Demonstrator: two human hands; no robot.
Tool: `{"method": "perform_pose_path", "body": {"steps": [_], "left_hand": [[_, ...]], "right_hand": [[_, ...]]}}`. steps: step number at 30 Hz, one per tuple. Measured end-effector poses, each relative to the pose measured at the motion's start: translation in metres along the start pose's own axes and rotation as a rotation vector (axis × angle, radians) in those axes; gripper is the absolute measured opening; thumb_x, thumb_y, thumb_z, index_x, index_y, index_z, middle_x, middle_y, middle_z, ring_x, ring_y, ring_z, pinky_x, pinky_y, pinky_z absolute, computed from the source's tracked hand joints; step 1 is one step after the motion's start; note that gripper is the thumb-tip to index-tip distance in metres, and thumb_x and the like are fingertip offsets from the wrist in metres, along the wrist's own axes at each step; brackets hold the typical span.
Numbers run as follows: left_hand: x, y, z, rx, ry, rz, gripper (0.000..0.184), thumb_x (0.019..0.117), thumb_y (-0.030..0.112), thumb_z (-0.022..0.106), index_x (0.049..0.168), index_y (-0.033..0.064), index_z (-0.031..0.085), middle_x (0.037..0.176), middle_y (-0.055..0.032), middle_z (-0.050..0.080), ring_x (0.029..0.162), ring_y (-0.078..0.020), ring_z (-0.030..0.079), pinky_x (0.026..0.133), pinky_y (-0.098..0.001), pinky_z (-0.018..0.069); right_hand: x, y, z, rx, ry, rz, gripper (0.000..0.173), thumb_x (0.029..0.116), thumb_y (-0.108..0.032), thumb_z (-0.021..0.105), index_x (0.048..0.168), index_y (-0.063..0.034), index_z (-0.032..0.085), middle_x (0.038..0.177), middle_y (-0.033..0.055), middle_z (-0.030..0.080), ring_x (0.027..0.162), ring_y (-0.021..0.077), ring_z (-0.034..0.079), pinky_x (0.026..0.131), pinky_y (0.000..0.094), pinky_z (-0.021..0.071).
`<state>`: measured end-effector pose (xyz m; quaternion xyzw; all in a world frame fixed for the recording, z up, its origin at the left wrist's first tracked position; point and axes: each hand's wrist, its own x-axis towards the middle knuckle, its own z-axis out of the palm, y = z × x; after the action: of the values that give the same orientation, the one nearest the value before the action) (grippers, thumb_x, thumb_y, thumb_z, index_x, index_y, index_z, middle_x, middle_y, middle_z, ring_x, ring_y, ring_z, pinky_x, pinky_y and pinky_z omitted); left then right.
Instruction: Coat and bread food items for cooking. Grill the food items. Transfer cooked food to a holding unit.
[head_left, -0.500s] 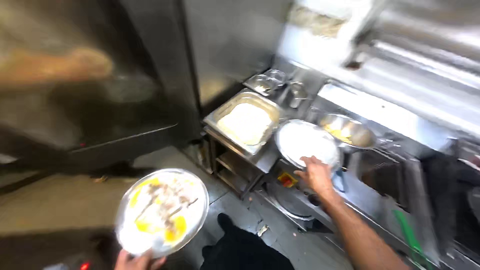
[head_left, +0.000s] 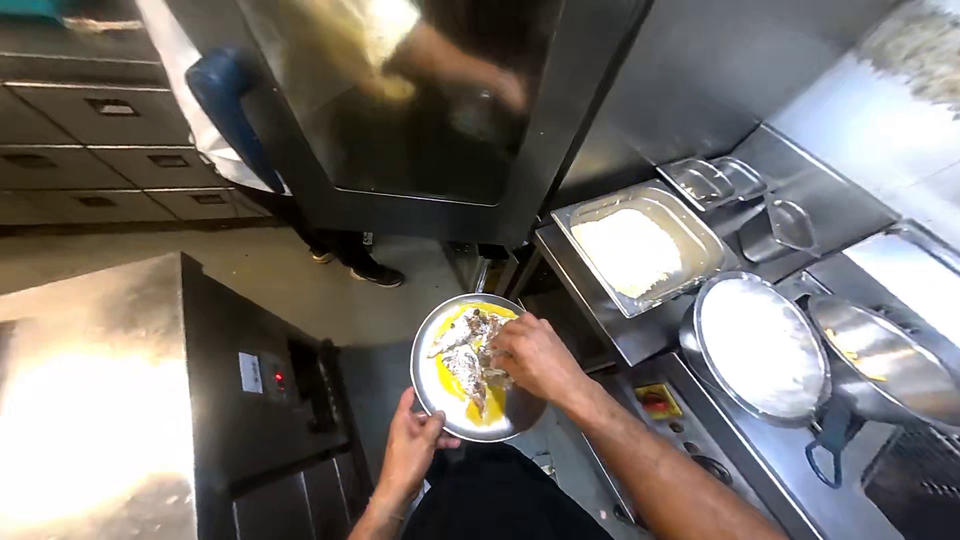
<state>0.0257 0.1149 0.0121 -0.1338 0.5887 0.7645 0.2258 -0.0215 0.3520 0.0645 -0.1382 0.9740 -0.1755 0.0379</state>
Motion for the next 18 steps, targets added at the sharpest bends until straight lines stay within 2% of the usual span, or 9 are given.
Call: {"method": "perform_pose_path", "body": {"steps": [3,7,10,12,14,18], "left_hand": [[-0.001,0.0,0.0,-0.029,-0.011,-0.003,0.055,0.0951,-0.01,0.052,0.146,-0.0019,0.032,0.092,-0.022,0.072,0.069,-0.0303,0.075,0.06,-0.0395,0.0657],[0.0,0.0,-0.005,-0.026,-0.032,-0.005,0.056,0.0957,-0.008,0.052,0.147,-0.0011,0.031,0.089,-0.0208,0.073,0.068,-0.0287,0.075,0.061,-0.0383,0.0656],[0.001,0.0,-0.005,-0.051,-0.027,-0.021,0.056,0.0969,-0.008,0.053,0.148,0.0007,0.032,0.09,-0.0218,0.072,0.069,-0.0295,0.075,0.062,-0.039,0.0659],[0.004,-0.001,-0.006,-0.055,-0.026,-0.027,0.053,0.097,-0.008,0.053,0.146,0.0019,0.035,0.09,-0.0216,0.072,0.069,-0.0294,0.075,0.063,-0.0389,0.0657],[0.006,-0.002,-0.008,-0.054,-0.022,-0.028,0.053,0.0973,-0.008,0.053,0.146,0.0022,0.035,0.089,-0.0218,0.072,0.069,-0.0295,0.075,0.064,-0.039,0.0659],[0.007,-0.005,-0.012,-0.047,-0.023,-0.036,0.051,0.0972,-0.007,0.054,0.145,0.0027,0.037,0.088,-0.021,0.072,0.068,-0.0285,0.075,0.064,-0.0378,0.0657]], "right_hand": [[-0.002,-0.012,0.009,-0.154,-0.119,-0.062,0.018,0.0875,-0.025,0.079,0.103,-0.0156,0.076,0.102,0.0046,0.071,0.106,0.0288,0.063,0.091,0.0516,0.0506],[-0.001,-0.008,0.016,-0.243,-0.101,-0.155,0.009,0.0946,-0.018,0.069,0.101,-0.0145,0.074,0.095,0.0049,0.072,0.098,0.027,0.067,0.089,0.0489,0.051],[0.01,-0.003,-0.003,-0.122,-0.12,-0.062,0.015,0.0923,-0.019,0.068,0.103,-0.0153,0.077,0.097,0.0051,0.075,0.098,0.027,0.069,0.091,0.0533,0.0509],[0.017,-0.001,-0.027,-0.021,-0.102,-0.005,0.015,0.0908,-0.02,0.071,0.103,-0.0144,0.078,0.098,0.0054,0.075,0.096,0.0269,0.07,0.088,0.0553,0.0534],[0.02,-0.002,-0.052,0.04,-0.066,-0.026,0.015,0.0891,-0.019,0.072,0.102,-0.0143,0.078,0.096,0.0041,0.075,0.092,0.0237,0.07,0.082,0.051,0.0563],[0.022,-0.015,-0.087,0.165,-0.088,0.008,0.016,0.0891,-0.021,0.065,0.1,-0.0199,0.077,0.09,-0.0071,0.074,0.078,0.0058,0.068,0.07,0.0351,0.0577]]}}
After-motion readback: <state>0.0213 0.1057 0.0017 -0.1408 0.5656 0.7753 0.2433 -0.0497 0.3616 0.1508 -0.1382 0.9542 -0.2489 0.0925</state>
